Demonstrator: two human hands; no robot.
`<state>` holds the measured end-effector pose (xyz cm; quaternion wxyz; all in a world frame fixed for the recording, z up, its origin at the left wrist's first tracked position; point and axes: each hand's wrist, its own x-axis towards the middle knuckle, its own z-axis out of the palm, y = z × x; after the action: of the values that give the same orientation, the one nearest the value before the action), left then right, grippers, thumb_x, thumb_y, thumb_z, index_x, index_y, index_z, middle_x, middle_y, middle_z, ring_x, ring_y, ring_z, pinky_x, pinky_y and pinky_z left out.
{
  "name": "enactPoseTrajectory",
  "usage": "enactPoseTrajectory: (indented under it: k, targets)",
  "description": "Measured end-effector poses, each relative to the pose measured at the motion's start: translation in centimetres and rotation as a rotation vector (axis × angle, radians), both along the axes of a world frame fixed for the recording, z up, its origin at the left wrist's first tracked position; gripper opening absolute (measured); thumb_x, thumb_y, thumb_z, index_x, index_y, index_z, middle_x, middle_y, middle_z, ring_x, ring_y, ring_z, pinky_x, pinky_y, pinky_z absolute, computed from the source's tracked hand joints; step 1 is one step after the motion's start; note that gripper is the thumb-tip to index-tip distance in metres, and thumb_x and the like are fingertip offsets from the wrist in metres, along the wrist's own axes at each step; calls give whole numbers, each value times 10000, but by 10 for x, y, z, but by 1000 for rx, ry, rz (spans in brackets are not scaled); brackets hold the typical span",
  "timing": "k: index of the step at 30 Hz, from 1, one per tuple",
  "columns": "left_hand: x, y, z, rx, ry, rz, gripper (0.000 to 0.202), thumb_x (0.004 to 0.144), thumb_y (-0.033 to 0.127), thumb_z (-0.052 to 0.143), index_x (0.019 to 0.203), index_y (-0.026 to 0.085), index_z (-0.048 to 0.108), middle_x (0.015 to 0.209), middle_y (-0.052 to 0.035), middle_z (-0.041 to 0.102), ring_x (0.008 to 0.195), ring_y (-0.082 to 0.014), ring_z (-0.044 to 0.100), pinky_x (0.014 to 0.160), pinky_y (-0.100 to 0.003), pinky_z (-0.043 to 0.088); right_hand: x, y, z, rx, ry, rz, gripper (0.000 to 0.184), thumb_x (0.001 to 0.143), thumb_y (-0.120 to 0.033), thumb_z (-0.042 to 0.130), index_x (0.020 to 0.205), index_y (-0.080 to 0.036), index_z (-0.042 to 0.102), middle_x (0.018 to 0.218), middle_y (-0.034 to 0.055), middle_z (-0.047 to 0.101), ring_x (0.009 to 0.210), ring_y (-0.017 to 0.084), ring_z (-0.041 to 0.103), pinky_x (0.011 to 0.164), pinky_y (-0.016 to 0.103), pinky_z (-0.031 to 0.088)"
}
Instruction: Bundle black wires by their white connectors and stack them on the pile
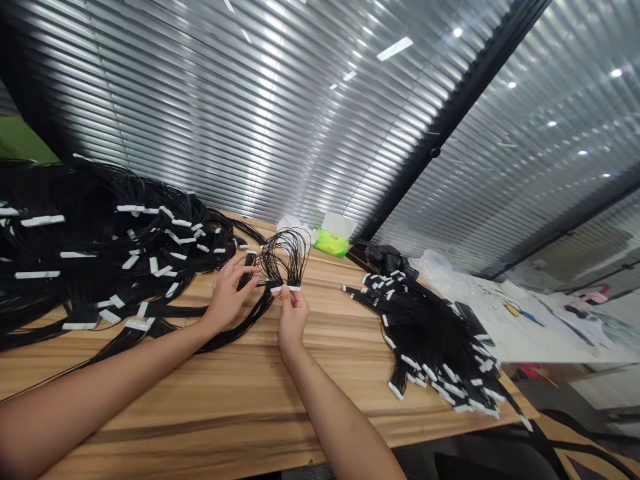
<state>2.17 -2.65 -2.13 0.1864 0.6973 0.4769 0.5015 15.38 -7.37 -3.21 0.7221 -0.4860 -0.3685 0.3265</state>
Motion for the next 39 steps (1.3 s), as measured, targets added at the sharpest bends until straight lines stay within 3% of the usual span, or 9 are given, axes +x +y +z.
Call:
enactPoseTrajectory:
  k: [4,11,14,18,20,23,30,39]
  targets:
    - [0,-6,5,25,57,28,158,852,370,581,953,314,689,1202,-13,573,1158,-244,479,991,-420,299,0,0,0,-5,-5,-4,294,757,-443,632,708,-153,639,720,33,661,732,158,575,765,291,428]
    - [0,-11,9,38,147,-130,237,927,347,451,933,283,679,1028,4,690,1045,-206,552,955,-403,254,0,-1,3,0,-12,-3,284,765,-432,627,702,-155,640,725,29,661,723,151,565,748,280,416]
    - [-1,-13,11,32,142,-181,262,940,339,406,976,265,654,890,12,719,906,-189,608,943,-385,276,1,-1,3,4,-1,-15,283,766,-430,626,697,-156,639,725,26,657,710,145,555,728,270,411]
    - [-1,-15,13,-65,56,-231,285,939,330,367,1135,243,554,644,48,673,700,-174,624,776,-303,388,0,-1,0,-11,12,-16,295,762,-443,626,691,-157,636,706,20,642,685,136,538,689,258,400]
    - [-1,-17,14,-139,29,-241,284,924,381,402,1130,246,544,595,67,653,633,-166,619,675,-270,399,-1,-1,-1,-35,6,-18,304,754,-454,630,689,-157,640,689,14,631,661,128,522,663,252,392]
    - [-2,-17,14,-192,-2,-263,266,900,434,442,1034,257,590,626,69,671,615,-149,624,599,-240,398,-2,-2,-2,-50,20,-10,305,740,-461,643,694,-160,646,672,0,620,633,116,504,638,244,383]
    - [0,-13,7,-242,-135,-287,304,856,466,506,985,252,679,757,20,721,729,-169,654,635,-239,450,-6,-3,-1,-41,37,39,282,738,-427,655,738,-145,653,667,10,622,646,127,500,683,265,396]
    - [3,-10,3,-287,-237,-231,290,790,455,603,913,232,742,922,-24,749,871,-218,670,797,-297,484,-8,-5,3,-34,-35,40,297,760,-438,628,764,-144,665,668,21,646,675,148,544,721,286,420]
